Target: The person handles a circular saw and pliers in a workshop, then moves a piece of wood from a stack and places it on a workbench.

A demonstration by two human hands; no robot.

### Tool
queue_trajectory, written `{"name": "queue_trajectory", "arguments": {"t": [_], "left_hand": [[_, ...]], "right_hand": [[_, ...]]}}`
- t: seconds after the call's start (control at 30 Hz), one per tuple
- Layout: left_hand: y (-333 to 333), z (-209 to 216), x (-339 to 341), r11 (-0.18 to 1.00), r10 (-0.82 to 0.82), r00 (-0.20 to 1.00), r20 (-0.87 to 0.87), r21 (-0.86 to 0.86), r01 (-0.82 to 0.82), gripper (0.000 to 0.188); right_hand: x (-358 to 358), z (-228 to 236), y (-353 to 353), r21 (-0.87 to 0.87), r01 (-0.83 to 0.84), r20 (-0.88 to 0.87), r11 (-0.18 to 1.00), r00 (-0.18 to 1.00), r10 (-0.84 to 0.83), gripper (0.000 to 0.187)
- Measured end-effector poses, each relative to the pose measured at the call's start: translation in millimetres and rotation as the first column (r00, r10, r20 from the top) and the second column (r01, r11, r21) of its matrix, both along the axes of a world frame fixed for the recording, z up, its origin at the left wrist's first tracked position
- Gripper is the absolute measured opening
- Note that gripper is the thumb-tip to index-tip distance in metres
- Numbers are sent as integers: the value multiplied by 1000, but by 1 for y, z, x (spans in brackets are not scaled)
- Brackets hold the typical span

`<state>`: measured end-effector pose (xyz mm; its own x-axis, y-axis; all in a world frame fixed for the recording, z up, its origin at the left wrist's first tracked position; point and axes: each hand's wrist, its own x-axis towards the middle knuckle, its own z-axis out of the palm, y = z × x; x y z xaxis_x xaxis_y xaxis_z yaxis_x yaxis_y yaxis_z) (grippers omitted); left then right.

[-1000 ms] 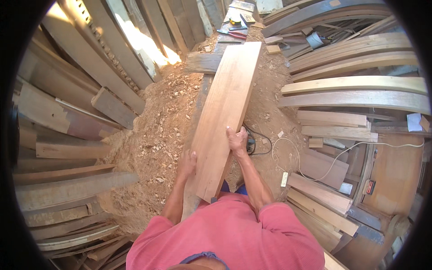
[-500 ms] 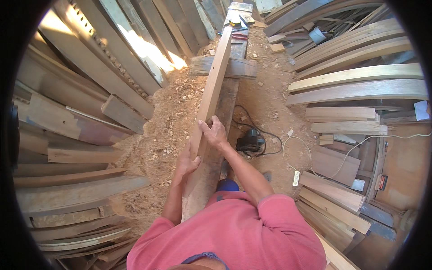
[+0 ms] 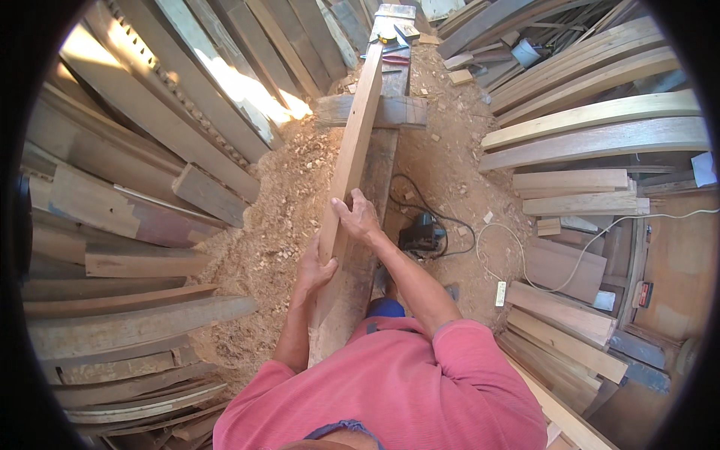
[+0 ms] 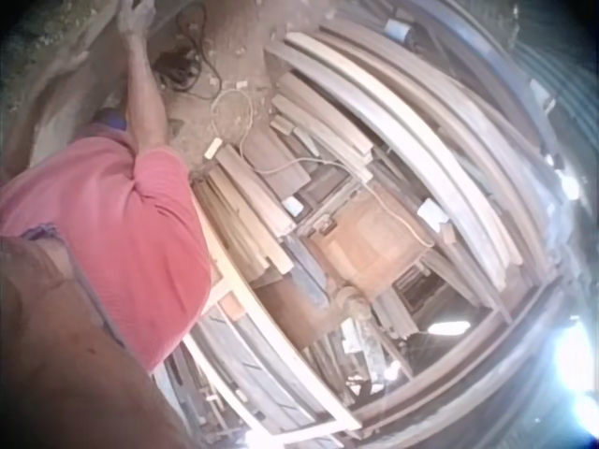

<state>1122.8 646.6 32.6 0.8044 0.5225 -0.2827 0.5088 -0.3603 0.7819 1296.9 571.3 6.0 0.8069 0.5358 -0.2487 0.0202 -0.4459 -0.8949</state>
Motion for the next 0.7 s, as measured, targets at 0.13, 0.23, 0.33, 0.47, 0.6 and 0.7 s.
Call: {"name": "queue_trajectory", "arguments": {"t": [0.13,0.23,0.33,0.47,0.6,0.7], "left_hand": [[-1,-19,-5,999,6,999,48,39,-8,82],[-13,-12,1,996,-14,1000,-9,-88,13,85],[-34,-31,2,988,-134,982,130,99,122,89],[-60,-66,-2,927,6,993,119,-372,39,98],[-59,-117,-20,999,30,944,-329,34,-20,100],[-37,-106,-23,995,-84,910,-405,-81,55,93]], "right_hand": [[-3,6,-4,-17,-10,-12,1000,1000,10,55],[-5,3,-14,-27,54,22,998,998,-54,55],[-8,-4,-34,-102,130,27,986,991,-128,54],[-13,-20,-62,-148,276,-50,950,957,-286,56],[8,-101,-115,23,405,-230,914,892,-390,63],[11,-120,-123,-187,477,-116,859,858,-501,68]]}}
